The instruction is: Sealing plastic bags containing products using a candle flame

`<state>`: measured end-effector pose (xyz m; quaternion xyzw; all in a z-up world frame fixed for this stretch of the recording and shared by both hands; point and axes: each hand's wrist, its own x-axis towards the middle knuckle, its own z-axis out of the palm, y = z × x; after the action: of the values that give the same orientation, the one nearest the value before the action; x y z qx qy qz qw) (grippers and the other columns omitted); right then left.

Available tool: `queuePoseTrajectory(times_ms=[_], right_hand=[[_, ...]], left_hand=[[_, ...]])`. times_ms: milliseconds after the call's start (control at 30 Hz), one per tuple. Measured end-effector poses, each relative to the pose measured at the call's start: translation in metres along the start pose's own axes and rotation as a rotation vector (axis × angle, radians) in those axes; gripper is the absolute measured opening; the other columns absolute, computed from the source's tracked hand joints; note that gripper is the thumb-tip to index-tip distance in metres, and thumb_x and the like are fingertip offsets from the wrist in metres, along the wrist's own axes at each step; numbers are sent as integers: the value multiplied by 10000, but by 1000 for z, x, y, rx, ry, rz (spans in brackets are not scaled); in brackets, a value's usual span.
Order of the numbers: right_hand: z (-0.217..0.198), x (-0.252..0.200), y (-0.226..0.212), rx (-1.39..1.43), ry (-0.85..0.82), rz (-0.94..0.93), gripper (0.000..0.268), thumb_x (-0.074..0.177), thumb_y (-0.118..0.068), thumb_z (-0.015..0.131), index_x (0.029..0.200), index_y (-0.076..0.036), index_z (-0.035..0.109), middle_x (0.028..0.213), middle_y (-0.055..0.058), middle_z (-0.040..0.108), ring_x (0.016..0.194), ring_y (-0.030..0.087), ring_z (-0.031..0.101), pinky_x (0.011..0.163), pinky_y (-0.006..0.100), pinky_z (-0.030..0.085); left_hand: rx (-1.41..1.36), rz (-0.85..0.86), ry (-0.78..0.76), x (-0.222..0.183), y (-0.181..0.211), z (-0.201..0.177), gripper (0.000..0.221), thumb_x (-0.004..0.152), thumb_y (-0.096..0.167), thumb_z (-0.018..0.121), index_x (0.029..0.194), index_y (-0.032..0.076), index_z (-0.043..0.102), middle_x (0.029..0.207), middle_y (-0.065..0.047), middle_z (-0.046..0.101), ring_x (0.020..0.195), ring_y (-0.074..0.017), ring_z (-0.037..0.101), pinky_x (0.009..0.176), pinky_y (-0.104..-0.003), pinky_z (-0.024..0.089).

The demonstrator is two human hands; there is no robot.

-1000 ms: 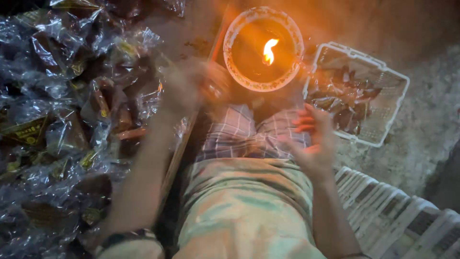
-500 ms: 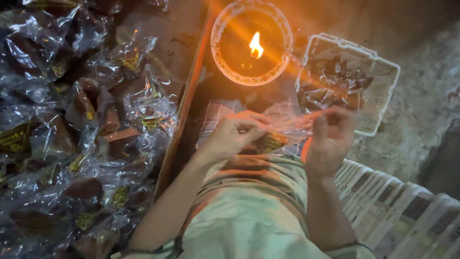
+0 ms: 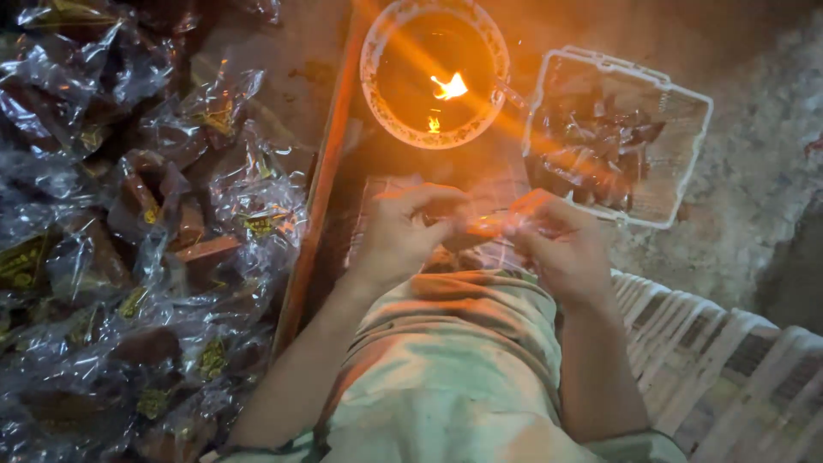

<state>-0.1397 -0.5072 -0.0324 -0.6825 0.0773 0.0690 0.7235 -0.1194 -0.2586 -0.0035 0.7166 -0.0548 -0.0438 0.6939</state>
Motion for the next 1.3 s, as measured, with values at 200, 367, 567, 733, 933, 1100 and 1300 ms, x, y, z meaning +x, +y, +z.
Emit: queuePoseTrajectory(times_ms=[200, 367, 567, 733, 933, 1100, 1300], right_hand=[[28, -3, -47, -114, 70, 93, 360, 898, -8, 770, 1149, -18, 511, 764, 168, 647, 468, 253, 672, 400, 373, 609], [25, 2, -47, -152, 175, -15, 26, 1067, -46, 542, 1055, -42, 565, 709, 177, 646, 617, 276, 687, 595, 362, 608], [26, 9, -25, -643, 19, -178, 249, 809, -9, 842, 1043, -81, 795, 815, 120, 576, 698, 207, 558, 664, 342, 545], [22, 11, -12, -332, 149, 18, 140, 902, -101, 831, 848, -65, 707, 538, 76, 578, 581, 124, 479, 575, 230, 421], [3, 19, 8, 436, 212, 274, 153, 987, -5, 677, 1001, -91, 550, 862, 117, 669, 710, 314, 757, 593, 432, 699], [31, 14, -12, -86, 202, 93, 402, 797, 9, 869, 1167, -13, 711, 1055, 196, 713, 878, 248, 734, 690, 411, 672], [24, 16, 13, -75, 229, 100, 184, 933, -50, 817, 919, 26, 650, 757, 191, 580, 674, 323, 725, 570, 423, 661]], left_hand=[[304, 274, -33, 6, 2, 2, 156, 869, 122, 820, 1012, 148, 763, 831, -10, 714, 777, -202, 727, 751, -288, 573], [714, 529, -14, 10, 8, 1, 168, 900, 254, 776, 1029, 161, 722, 768, 17, 598, 704, -186, 624, 700, -302, 514], [1004, 758, 97, 21, 5, 2, 132, 936, 141, 648, 829, 210, 613, 767, 37, 442, 692, -166, 475, 630, -268, 408], [910, 538, 156, 10, -9, -1, 193, 972, 165, 634, 804, 258, 609, 843, 85, 466, 711, -142, 551, 594, -217, 495], [227, 45, 109, 7, -15, 4, 127, 937, 217, 768, 845, 132, 745, 1047, -99, 668, 934, -339, 741, 821, -391, 591], [275, 59, 128, 13, -8, -3, 216, 935, 256, 774, 788, 107, 724, 1081, -122, 661, 982, -379, 677, 879, -422, 515], [157, -122, 293, 18, -12, 3, 183, 865, 217, 842, 757, 99, 753, 1028, -91, 689, 843, -251, 714, 765, -350, 610]])
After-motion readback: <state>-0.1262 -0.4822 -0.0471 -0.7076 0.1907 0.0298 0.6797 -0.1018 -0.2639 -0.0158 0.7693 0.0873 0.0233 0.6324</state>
